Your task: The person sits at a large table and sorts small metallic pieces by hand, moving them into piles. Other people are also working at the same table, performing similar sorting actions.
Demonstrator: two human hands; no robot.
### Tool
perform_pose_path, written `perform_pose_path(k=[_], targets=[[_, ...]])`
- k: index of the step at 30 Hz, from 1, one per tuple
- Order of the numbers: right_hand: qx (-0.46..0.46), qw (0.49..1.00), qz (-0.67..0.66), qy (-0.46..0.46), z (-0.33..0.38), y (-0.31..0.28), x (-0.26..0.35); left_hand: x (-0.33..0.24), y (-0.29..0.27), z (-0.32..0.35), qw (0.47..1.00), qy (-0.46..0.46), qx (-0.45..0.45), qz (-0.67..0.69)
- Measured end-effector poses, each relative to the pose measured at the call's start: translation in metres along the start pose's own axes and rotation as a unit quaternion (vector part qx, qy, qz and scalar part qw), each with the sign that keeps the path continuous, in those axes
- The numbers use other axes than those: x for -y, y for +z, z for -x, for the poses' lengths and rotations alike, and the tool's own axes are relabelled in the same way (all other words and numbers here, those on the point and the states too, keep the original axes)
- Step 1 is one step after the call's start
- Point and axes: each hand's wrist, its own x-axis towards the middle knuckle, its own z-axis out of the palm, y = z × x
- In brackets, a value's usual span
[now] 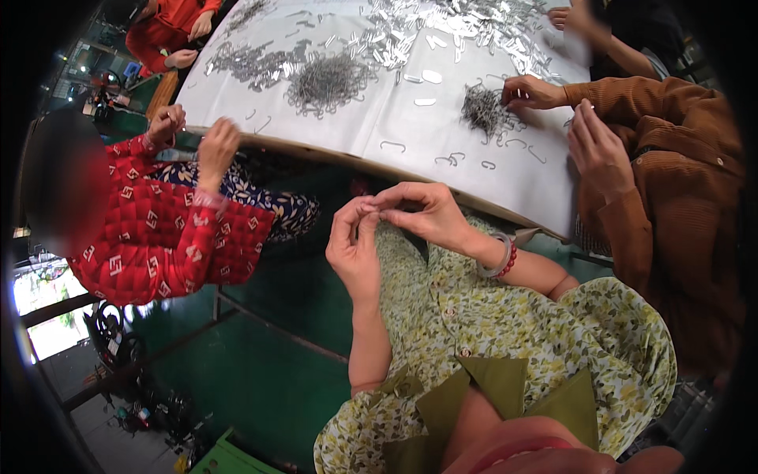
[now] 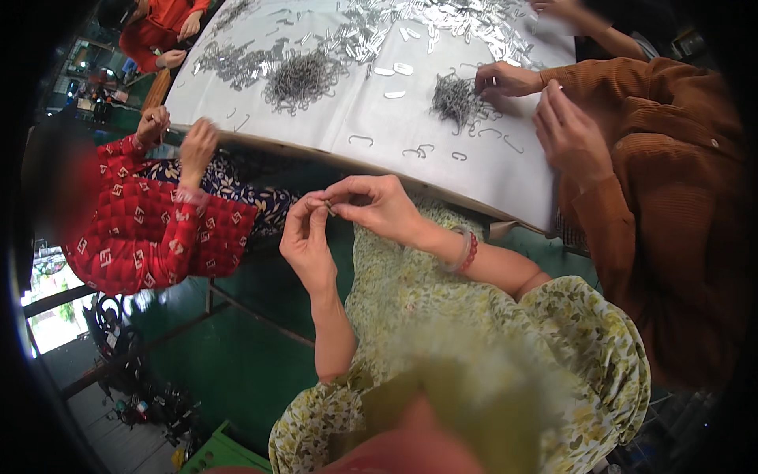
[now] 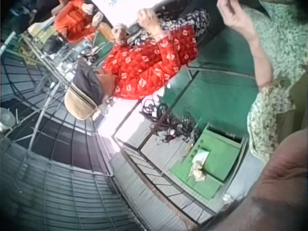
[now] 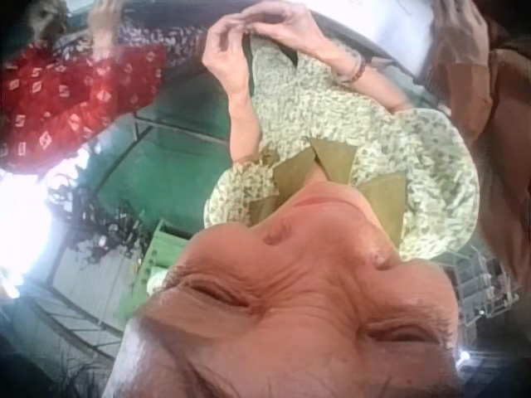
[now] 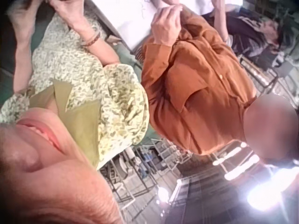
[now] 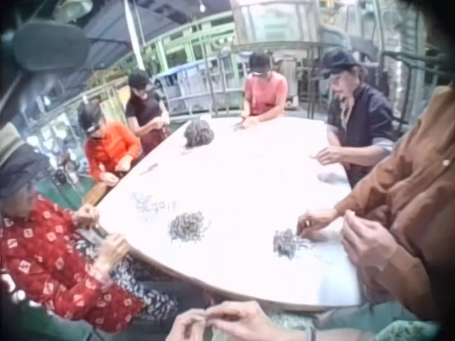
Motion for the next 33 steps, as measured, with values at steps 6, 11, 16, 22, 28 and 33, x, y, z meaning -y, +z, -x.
perform_pose_path(k=[6, 11, 16, 22, 28, 33], targets=[[-0.076, 0.981, 0.172, -0.036, -0.022, -0.035, 0.010, 0.002, -0.002, 0.003, 1.000, -0.015, -0.010, 0.009], [-0.055, 0.885, 0.454, -0.089, -0.106, -0.112, -0.002, 0.008, -0.008, 0.009, 0.999, -0.042, 0.006, -0.004], [0.056, 0.740, 0.654, -0.147, -0.145, -0.164, -0.070, 0.012, -0.013, 0.011, 0.998, -0.022, 0.027, -0.053], [0.090, 0.781, 0.612, -0.083, -0.151, -0.143, -0.059, 0.015, -0.019, 0.010, 0.998, -0.011, 0.046, -0.050], [0.093, 0.964, 0.250, -0.005, -0.062, -0.036, 0.028, 0.009, -0.014, -0.005, 0.993, 0.011, 0.070, -0.100], [0.027, 0.991, 0.123, -0.038, -0.032, -0.008, 0.038, 0.008, -0.006, -0.014, 0.990, 0.007, 0.059, -0.125]])
